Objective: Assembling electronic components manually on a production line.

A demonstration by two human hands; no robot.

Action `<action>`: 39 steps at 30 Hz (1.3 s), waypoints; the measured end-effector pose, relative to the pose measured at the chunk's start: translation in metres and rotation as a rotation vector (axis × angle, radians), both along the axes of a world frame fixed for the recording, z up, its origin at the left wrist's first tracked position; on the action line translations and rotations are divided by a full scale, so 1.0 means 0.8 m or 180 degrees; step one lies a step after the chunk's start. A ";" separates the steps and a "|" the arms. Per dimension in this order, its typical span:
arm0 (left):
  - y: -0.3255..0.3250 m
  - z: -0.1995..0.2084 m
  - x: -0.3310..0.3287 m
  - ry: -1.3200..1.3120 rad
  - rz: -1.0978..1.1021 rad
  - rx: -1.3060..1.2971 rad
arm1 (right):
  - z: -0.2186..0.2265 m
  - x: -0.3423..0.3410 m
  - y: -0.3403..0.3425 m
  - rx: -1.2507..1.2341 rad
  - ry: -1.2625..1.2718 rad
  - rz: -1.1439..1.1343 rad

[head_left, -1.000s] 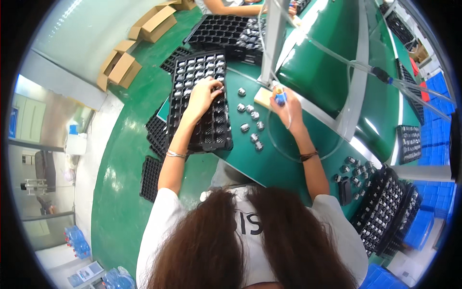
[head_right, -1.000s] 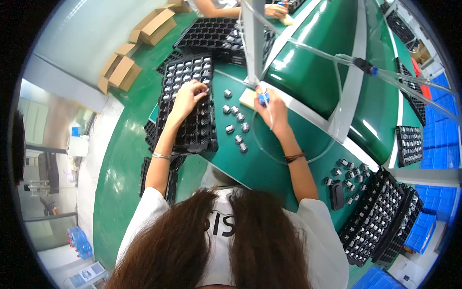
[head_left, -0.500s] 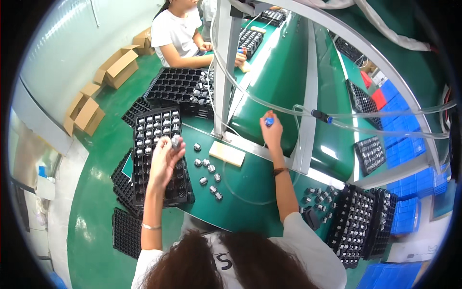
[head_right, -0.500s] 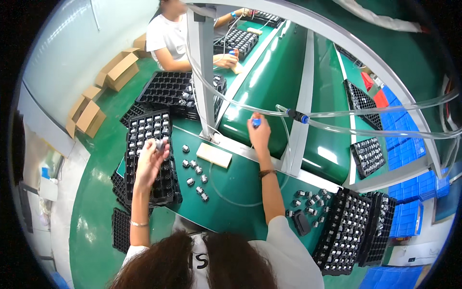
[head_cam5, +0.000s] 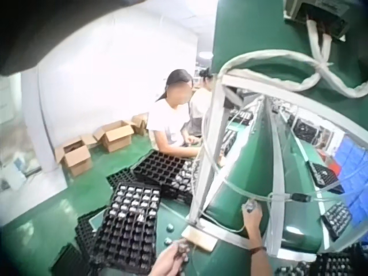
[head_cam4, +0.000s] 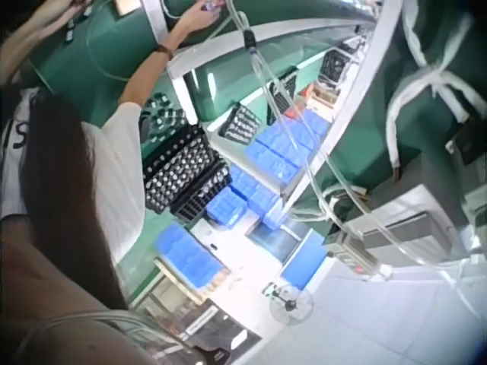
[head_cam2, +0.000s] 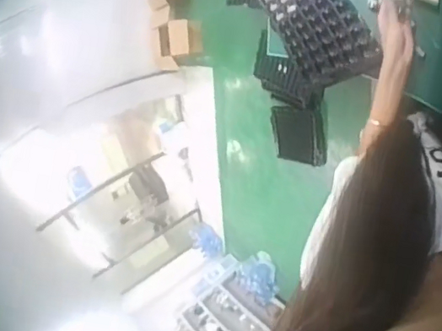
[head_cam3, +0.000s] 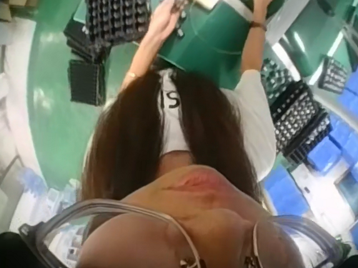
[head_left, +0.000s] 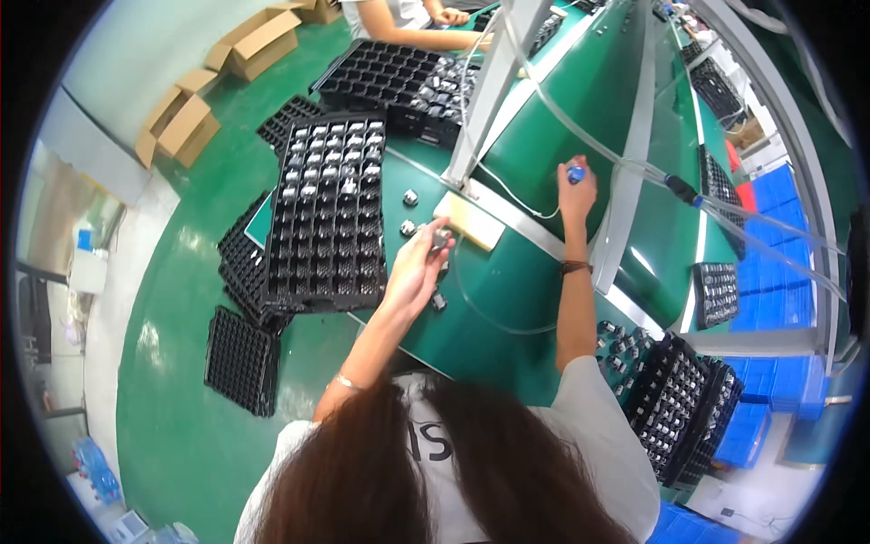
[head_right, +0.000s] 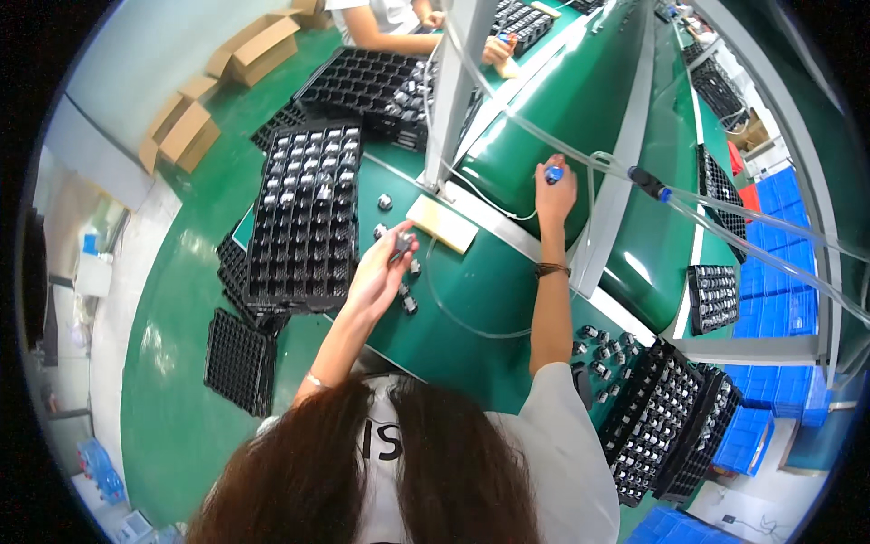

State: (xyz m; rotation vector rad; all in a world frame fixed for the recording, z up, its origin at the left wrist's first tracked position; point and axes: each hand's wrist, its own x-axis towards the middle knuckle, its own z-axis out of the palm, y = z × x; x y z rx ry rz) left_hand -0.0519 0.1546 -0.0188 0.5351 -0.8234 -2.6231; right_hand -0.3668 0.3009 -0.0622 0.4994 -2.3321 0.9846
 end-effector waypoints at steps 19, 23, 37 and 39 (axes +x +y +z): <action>0.015 0.011 0.022 -0.0208 0.0164 -0.0916 | 0.067 0.270 -0.046 -0.1873 -0.3024 0.3320; 0.014 0.012 0.028 -0.0284 0.0062 -0.1127 | 0.064 0.279 -0.046 -0.1818 -0.2747 0.3451; -0.177 0.016 0.051 -0.2213 0.1216 -0.5998 | 0.041 0.226 -0.067 0.0032 -0.0814 0.2012; -0.196 0.008 0.048 -0.2580 0.0672 -0.6475 | 0.038 0.225 -0.071 -0.0059 -0.0937 0.2104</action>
